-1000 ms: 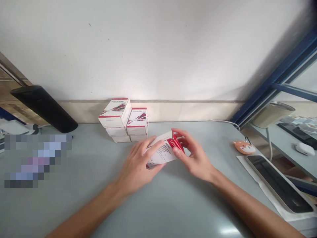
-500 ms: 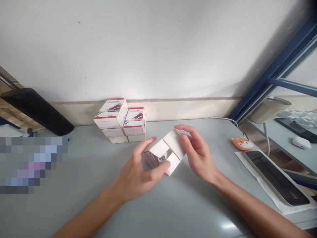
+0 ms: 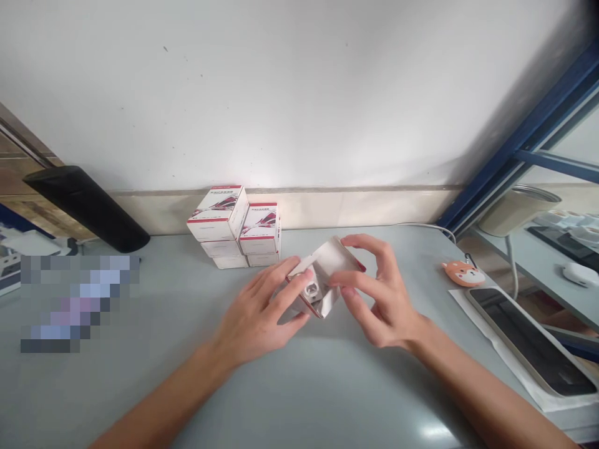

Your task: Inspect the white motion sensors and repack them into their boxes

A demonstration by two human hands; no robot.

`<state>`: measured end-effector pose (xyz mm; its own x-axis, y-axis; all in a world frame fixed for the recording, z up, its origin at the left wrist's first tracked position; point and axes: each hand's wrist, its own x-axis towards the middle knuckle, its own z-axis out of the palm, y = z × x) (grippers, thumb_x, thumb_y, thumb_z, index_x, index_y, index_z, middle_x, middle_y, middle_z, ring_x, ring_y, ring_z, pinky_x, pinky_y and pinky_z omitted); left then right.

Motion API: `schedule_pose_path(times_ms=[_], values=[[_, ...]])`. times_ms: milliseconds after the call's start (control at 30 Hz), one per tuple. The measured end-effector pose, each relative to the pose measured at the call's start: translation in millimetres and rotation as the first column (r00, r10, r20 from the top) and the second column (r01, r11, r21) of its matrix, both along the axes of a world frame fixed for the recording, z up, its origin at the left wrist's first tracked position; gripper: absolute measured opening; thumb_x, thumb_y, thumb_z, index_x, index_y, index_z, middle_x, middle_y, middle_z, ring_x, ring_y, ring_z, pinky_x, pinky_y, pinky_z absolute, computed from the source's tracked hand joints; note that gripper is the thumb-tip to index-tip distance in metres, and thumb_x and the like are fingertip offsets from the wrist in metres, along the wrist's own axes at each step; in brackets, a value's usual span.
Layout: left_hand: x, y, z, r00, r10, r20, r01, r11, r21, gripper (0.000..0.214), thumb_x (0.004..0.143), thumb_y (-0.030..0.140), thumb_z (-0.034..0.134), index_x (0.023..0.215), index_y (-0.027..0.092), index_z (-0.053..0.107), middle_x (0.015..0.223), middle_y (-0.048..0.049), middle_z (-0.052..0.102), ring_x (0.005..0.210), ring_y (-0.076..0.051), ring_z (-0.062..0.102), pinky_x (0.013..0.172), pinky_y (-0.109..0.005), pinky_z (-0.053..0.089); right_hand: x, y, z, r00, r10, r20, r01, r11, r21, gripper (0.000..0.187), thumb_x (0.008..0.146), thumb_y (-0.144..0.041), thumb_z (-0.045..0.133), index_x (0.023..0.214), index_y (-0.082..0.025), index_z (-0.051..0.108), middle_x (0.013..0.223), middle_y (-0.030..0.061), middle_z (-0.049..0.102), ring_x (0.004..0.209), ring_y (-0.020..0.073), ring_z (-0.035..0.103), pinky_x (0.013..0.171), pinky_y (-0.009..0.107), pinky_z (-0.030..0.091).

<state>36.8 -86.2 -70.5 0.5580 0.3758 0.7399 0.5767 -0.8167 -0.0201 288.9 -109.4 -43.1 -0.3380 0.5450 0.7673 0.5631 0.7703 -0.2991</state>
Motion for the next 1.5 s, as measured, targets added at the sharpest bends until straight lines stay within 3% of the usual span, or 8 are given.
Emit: schedule_pose_path(times_ms=[167,567,767,1033,1200,1300,1433,1500], values=[[-0.5,4.4,-2.4,0.997,0.065,0.04,-0.067,0.997,0.034,0.094,0.09,0.015,0.079,0.167,0.021,0.027,0.14,-0.015,0.071,0.131,-0.03,0.069,0.11,-0.041,0.059,-3.5,0.1,2.8,0.995,-0.099,0.017,0.099,0.995,-0.023,0.017,0.098,-0.023,0.063,0.081,-0.024,0.067,0.141,0.0115,0.055,0.127,0.0369,0.058,0.103,0.06,0.052],[-4.1,4.7,8.9,0.975,0.138,-0.173,-0.109,0.979,0.171,0.077,0.096,0.01,0.068,0.164,0.029,0.038,0.142,-0.012,0.072,0.13,-0.034,0.07,0.104,-0.047,0.055,-23.4,0.1,-15.8,0.979,-0.202,-0.03,0.187,0.943,-0.274,0.016,0.101,-0.042,0.07,0.113,-0.033,0.078,0.157,0.0078,0.051,0.141,0.0379,0.046,0.11,0.064,0.052],[-3.7,6.8,3.2,0.974,0.159,-0.159,-0.143,0.984,0.111,0.092,0.094,0.009,0.069,0.171,0.028,0.022,0.145,-0.0121,0.07,0.129,-0.032,0.07,0.104,-0.045,0.054,-13.1,6.8,-5.9,0.941,-0.306,-0.141,0.277,0.941,-0.192,0.014,0.102,-0.036,0.065,0.107,-0.031,0.078,0.139,0.0101,0.064,0.129,0.0347,0.058,0.107,0.059,0.053],[-5.2,9.6,1.4,0.96,0.269,-0.079,-0.262,0.961,0.086,0.098,0.091,0.007,0.071,0.172,0.032,0.022,0.144,-0.0123,0.069,0.123,-0.034,0.07,0.1,-0.045,0.054,31.3,34.8,-10.2,0.826,-0.563,0.041,0.558,0.804,-0.205,0.028,0.102,-0.048,0.063,0.098,-0.025,0.077,0.12,0.0128,0.071,0.119,0.0362,0.062,0.091,0.053,0.056],[-6.9,11.5,1.0,0.949,0.303,-0.092,-0.296,0.952,0.083,0.096,0.093,0.007,0.066,0.172,0.036,0.02,0.147,-0.0108,0.068,0.125,-0.033,0.069,0.101,-0.045,0.054,36.6,41.6,-35.3,0.799,-0.477,0.366,0.587,0.752,-0.3,0.025,0.102,-0.041,0.06,0.094,-0.022,0.076,0.107,0.013,0.073,0.109,0.0351,0.066,0.084,0.05,0.056],[-7.3,11.4,0.0,0.943,0.314,-0.109,-0.307,0.949,0.073,0.094,0.093,0.007,0.064,0.171,0.036,0.021,0.148,-0.0108,0.067,0.126,-0.034,0.068,0.1,-0.046,0.054,28.4,37.2,-30.8,0.826,-0.464,0.32,0.552,0.777,-0.301,0.021,0.102,-0.037,0.06,0.113,-0.024,0.073,0.115,0.0116,0.071,0.099,0.0302,0.069,0.075,0.043,0.056],[-7.4,9.8,-0.3,0.943,0.291,-0.159,-0.285,0.957,0.062,0.09,0.094,0.006,0.063,0.17,0.035,0.027,0.145,-0.0113,0.068,0.124,-0.034,0.068,0.097,-0.046,0.054,12.5,22.0,-11.6,0.971,-0.181,0.156,0.223,0.921,-0.319,0.025,0.103,-0.029,0.057,0.126,-0.028,0.069,0.119,0.0092,0.065,0.086,0.0206,0.067,0.076,0.038,0.058],[-7.0,9.2,-0.3,0.952,0.254,-0.168,-0.246,0.967,0.072,0.088,0.094,0.005,0.063,0.169,0.036,0.03,0.144,-0.0109,0.069,0.124,-0.034,0.068,0.097,-0.046,0.053,3.6,14.5,-9.6,0.986,0.008,0.168,0.052,0.935,-0.352,0.029,0.103,-0.029,0.06,0.131,-0.029,0.069,0.116,0.0088,0.062,0.088,0.0201,0.066,0.082,0.038,0.059]])
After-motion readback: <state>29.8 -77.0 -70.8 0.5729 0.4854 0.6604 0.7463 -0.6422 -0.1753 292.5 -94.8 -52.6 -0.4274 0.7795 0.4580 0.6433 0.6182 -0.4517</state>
